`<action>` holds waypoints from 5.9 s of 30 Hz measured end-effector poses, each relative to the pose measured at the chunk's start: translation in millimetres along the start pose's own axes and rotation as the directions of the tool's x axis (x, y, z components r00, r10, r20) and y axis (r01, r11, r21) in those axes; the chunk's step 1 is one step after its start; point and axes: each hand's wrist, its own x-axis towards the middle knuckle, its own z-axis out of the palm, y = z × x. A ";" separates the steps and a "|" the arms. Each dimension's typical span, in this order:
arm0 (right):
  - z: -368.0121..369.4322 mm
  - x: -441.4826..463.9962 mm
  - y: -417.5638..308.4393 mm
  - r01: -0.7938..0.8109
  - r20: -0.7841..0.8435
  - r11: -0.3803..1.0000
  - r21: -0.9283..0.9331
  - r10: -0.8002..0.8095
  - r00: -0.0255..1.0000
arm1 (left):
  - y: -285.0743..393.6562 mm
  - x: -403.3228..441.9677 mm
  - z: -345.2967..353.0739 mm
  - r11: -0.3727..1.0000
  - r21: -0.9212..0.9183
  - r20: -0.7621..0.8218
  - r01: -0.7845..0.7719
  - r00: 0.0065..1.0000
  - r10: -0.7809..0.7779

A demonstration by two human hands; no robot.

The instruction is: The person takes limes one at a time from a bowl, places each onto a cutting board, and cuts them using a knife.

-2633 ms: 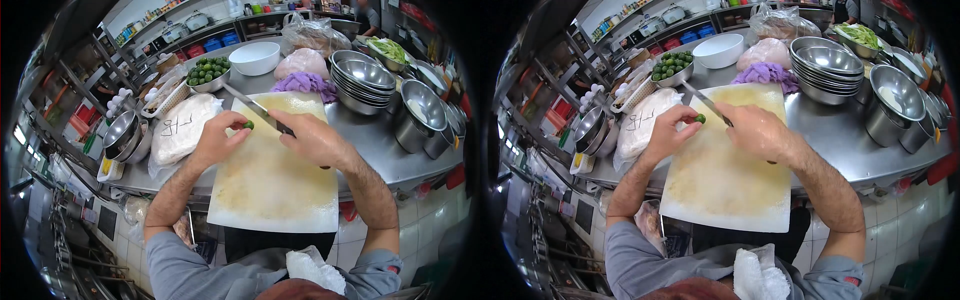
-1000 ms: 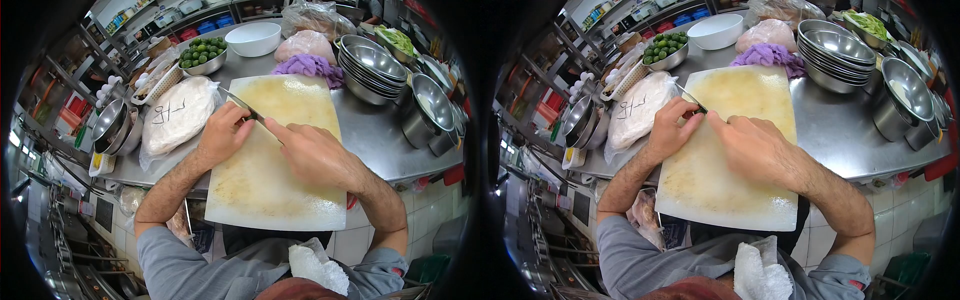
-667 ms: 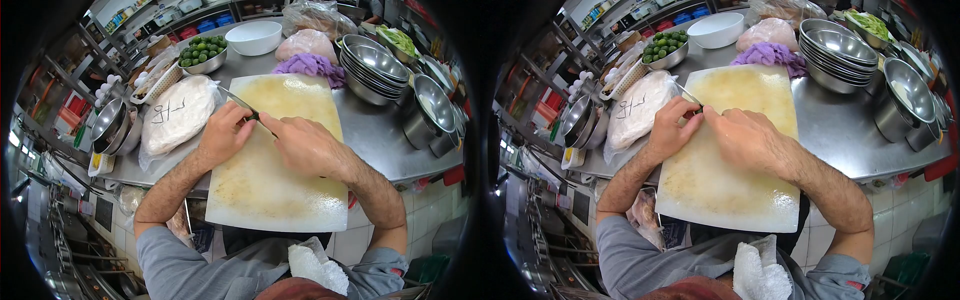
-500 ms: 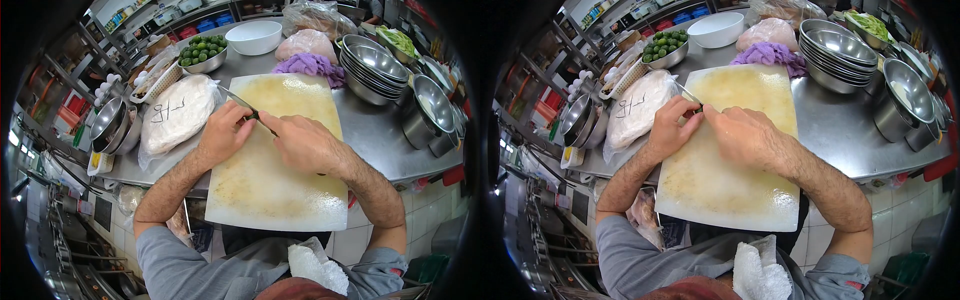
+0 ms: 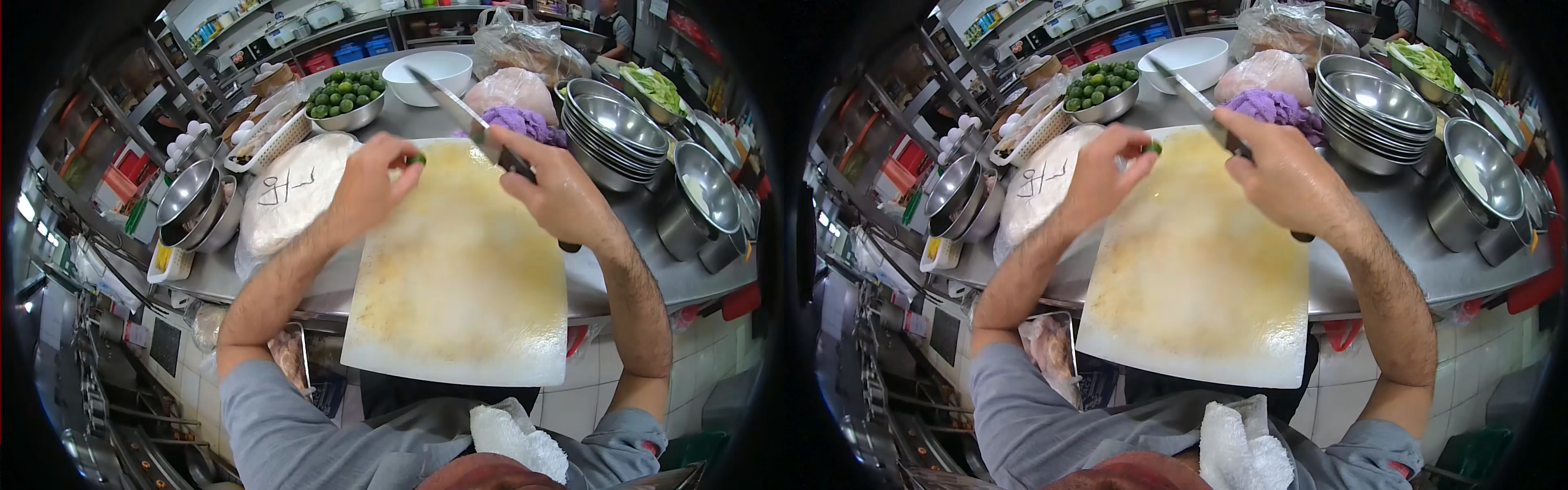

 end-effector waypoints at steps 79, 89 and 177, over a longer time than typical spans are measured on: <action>8.6 -77.5 -43.4 -0.089 0.344 0.978 -0.190 0.151 0.927 | 26.6 -39.4 5.6 0.999 0.051 0.084 -0.011 0.996 0.007; 27.2 -44.4 -32.2 -0.066 0.346 0.984 -0.167 0.121 0.930 | 24.5 -39.1 5.8 1.000 0.028 0.085 -0.006 0.996 0.004; 3.6 -12.8 13.7 0.005 0.093 0.999 -0.054 0.000 0.996 | 0.2 -17.6 -13.8 0.777 -0.536 0.410 0.330 0.906 -0.102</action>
